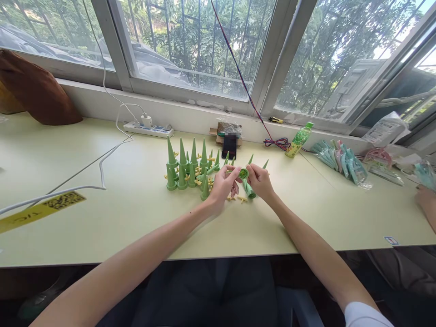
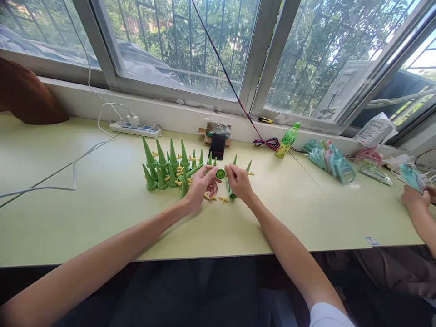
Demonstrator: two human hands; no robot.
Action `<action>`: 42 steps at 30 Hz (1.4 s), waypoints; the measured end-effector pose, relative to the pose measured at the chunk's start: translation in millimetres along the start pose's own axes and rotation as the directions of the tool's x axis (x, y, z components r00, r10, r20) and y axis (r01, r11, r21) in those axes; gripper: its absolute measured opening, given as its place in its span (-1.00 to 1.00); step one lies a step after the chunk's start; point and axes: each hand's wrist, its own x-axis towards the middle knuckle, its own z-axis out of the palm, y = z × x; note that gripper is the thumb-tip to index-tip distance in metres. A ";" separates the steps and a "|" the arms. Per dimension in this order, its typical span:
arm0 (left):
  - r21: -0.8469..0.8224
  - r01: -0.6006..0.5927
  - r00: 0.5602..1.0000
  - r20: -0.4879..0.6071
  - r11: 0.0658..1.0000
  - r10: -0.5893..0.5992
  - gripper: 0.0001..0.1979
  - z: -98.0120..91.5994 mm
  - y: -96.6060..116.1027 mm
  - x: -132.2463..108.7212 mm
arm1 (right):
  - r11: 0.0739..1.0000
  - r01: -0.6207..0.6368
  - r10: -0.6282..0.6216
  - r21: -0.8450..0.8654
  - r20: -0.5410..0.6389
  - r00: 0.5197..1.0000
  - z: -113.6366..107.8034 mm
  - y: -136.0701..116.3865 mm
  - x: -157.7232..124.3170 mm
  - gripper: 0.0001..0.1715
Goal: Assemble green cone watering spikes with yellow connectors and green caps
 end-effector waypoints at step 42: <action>0.050 -0.077 0.997 -0.001 0.996 0.077 -0.56 2.5 4.7 -2.2 | 0.993 -0.084 0.083 0.085 0.026 0.996 3.2 8.1 -2.3 -0.42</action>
